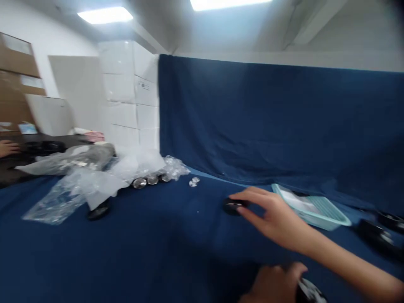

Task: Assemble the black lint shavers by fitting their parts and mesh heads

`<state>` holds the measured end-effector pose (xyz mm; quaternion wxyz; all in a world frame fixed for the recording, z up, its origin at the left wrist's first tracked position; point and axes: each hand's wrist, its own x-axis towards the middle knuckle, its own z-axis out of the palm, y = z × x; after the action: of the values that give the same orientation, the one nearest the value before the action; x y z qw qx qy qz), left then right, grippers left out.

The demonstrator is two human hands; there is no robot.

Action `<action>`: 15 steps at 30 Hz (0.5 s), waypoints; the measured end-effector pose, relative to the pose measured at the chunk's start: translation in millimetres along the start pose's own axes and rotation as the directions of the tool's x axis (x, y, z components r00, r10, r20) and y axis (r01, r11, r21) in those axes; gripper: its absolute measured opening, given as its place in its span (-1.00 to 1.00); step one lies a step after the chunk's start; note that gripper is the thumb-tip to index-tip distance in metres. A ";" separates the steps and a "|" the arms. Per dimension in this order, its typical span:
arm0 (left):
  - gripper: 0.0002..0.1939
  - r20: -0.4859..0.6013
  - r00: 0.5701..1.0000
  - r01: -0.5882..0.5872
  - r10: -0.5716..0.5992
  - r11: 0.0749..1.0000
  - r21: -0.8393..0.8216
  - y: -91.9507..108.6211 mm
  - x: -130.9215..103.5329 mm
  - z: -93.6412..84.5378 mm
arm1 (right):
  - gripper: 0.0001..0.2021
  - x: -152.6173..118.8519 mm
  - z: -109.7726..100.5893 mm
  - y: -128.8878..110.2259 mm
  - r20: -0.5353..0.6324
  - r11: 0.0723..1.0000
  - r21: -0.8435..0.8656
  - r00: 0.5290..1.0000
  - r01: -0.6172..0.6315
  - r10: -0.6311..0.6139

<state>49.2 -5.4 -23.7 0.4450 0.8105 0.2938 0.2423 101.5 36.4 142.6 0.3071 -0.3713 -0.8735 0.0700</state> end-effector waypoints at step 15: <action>-0.18 -0.165 0.979 0.131 -0.118 0.989 0.070 4.8 7.3 2.3 | -0.53 -281.2 0.8 110.9 -0.128 0.725 0.028 0.716 -0.689 0.686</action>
<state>57.1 -3.7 -19.8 0.4013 0.7857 0.3882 0.2662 318.8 -78.8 -33.2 0.3111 -0.6758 -0.6523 0.1452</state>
